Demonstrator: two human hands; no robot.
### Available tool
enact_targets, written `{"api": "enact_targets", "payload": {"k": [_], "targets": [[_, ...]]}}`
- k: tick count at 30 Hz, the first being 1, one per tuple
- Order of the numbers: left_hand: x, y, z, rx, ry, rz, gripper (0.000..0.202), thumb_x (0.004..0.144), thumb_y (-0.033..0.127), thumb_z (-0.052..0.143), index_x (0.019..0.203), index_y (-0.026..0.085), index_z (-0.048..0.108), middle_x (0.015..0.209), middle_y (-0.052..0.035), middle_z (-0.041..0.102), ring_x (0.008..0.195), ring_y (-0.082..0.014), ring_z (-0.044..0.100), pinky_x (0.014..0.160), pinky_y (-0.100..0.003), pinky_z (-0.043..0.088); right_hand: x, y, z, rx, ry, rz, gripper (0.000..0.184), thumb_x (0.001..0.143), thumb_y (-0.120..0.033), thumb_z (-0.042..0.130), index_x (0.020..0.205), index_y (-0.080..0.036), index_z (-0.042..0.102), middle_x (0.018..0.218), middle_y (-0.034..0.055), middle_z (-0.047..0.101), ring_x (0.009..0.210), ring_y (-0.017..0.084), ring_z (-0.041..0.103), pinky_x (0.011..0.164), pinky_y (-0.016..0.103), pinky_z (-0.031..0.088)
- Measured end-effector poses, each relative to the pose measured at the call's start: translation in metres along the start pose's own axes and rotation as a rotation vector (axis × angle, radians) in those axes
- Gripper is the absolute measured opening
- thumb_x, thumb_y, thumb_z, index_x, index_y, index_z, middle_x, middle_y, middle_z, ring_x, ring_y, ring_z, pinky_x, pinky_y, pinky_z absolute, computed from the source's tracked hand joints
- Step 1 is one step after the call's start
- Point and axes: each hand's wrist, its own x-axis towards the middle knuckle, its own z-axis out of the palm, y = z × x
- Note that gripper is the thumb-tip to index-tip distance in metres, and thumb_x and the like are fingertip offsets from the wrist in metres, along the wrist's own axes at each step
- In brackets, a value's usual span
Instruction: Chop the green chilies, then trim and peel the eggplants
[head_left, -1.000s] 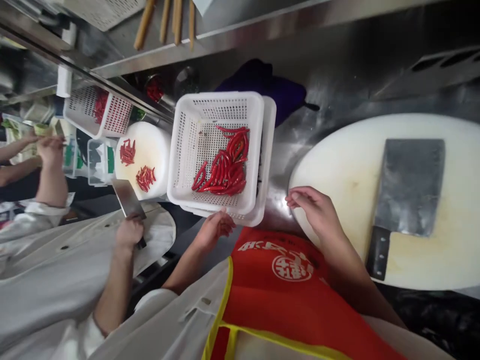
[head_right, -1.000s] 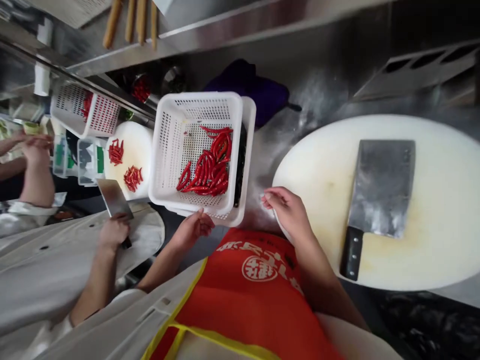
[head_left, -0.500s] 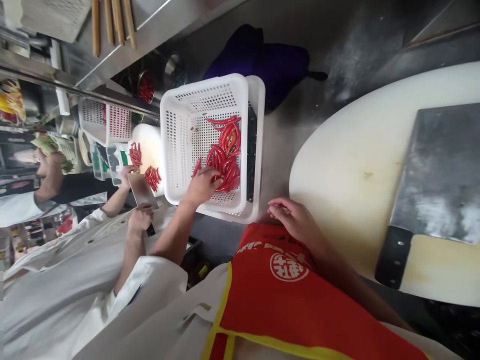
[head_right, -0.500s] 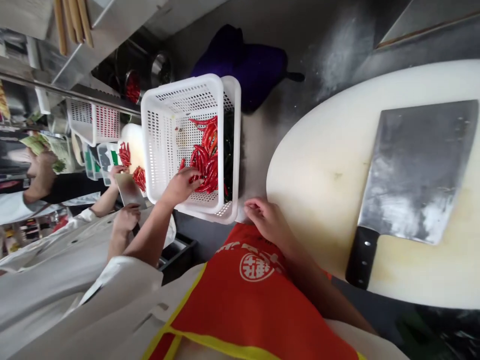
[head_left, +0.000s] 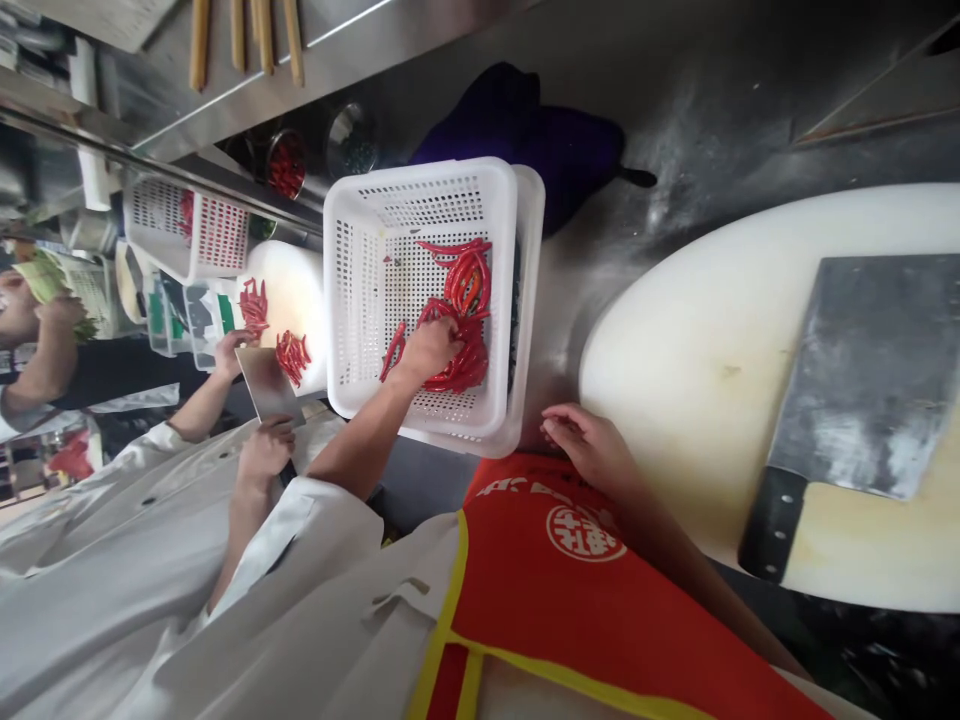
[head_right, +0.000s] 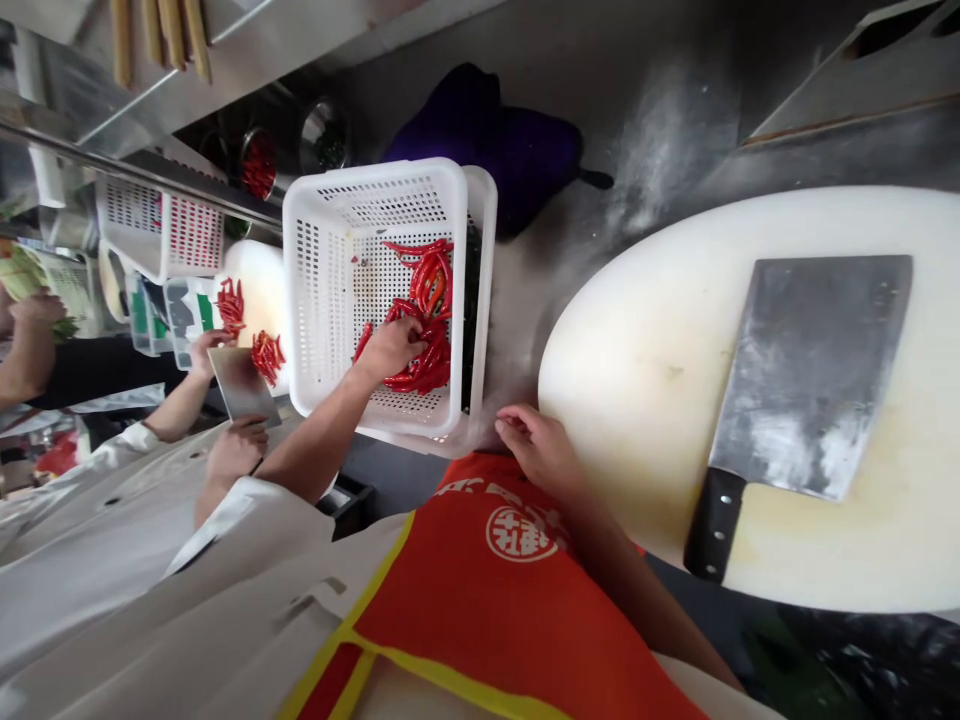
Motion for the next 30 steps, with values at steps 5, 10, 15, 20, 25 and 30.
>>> {"api": "enact_targets", "payload": {"k": [5,10,15,20,25,30], "targets": [[-0.010,-0.007,-0.004,-0.038,-0.092,0.052,0.021,0.090,0.028,0.059,0.101,0.018,0.073,0.093,-0.0097,0.074,0.090,-0.0249,0.068,0.080,-0.033,0.050,-0.002,0.002,0.002,0.065,0.013,0.049,0.031,0.089,-0.049,0.060,0.103,-0.022,0.068,0.088,0.0064,0.075,0.078,0.024,0.071,0.071,0.036,0.058],[0.001,-0.015,-0.013,-0.131,0.168,0.042,0.030,0.090,0.014,0.048,0.105,0.017,0.074,0.103,-0.0081,0.075,0.095,-0.0214,0.067,0.090,-0.031,0.048,-0.001,-0.001,0.002,0.083,0.039,0.069,0.035,0.087,-0.052,0.062,0.103,-0.021,0.068,0.089,0.0072,0.075,0.074,0.023,0.071,0.068,0.036,0.058],[0.022,0.001,-0.006,-0.033,0.211,0.086,0.023,0.091,0.028,0.058,0.101,0.016,0.074,0.107,-0.0114,0.072,0.098,-0.0258,0.066,0.087,-0.036,0.051,-0.002,-0.001,0.001,0.063,0.027,0.092,0.036,0.087,-0.052,0.062,0.103,-0.020,0.068,0.089,0.0076,0.075,0.074,0.023,0.071,0.067,0.035,0.058],[0.031,0.021,-0.003,0.023,0.153,-0.076,0.023,0.089,0.027,0.060,0.102,0.015,0.074,0.099,-0.0153,0.072,0.092,-0.0297,0.066,0.081,-0.041,0.052,-0.002,0.000,0.001,0.045,0.039,0.088,0.034,0.088,-0.051,0.062,0.104,-0.021,0.069,0.090,0.0073,0.075,0.074,0.023,0.071,0.067,0.035,0.059],[0.035,-0.002,-0.017,-0.317,0.114,-0.092,0.013,0.079,0.023,0.065,0.084,0.015,0.074,0.077,-0.0059,0.068,0.076,-0.0201,0.062,0.073,-0.032,0.048,-0.002,0.002,0.000,0.105,0.027,0.097,0.037,0.088,-0.054,0.063,0.103,-0.021,0.069,0.089,0.0066,0.074,0.073,0.022,0.070,0.065,0.034,0.059],[-0.005,-0.024,-0.040,-0.811,0.100,-0.071,0.014,0.079,0.028,0.063,0.080,0.016,0.070,0.057,0.0020,0.051,0.053,-0.0109,0.045,0.054,-0.025,0.038,-0.004,-0.011,0.003,0.176,0.057,0.040,0.039,0.088,-0.057,0.063,0.100,-0.020,0.068,0.087,0.0072,0.073,0.075,0.021,0.069,0.070,0.034,0.059]]}}
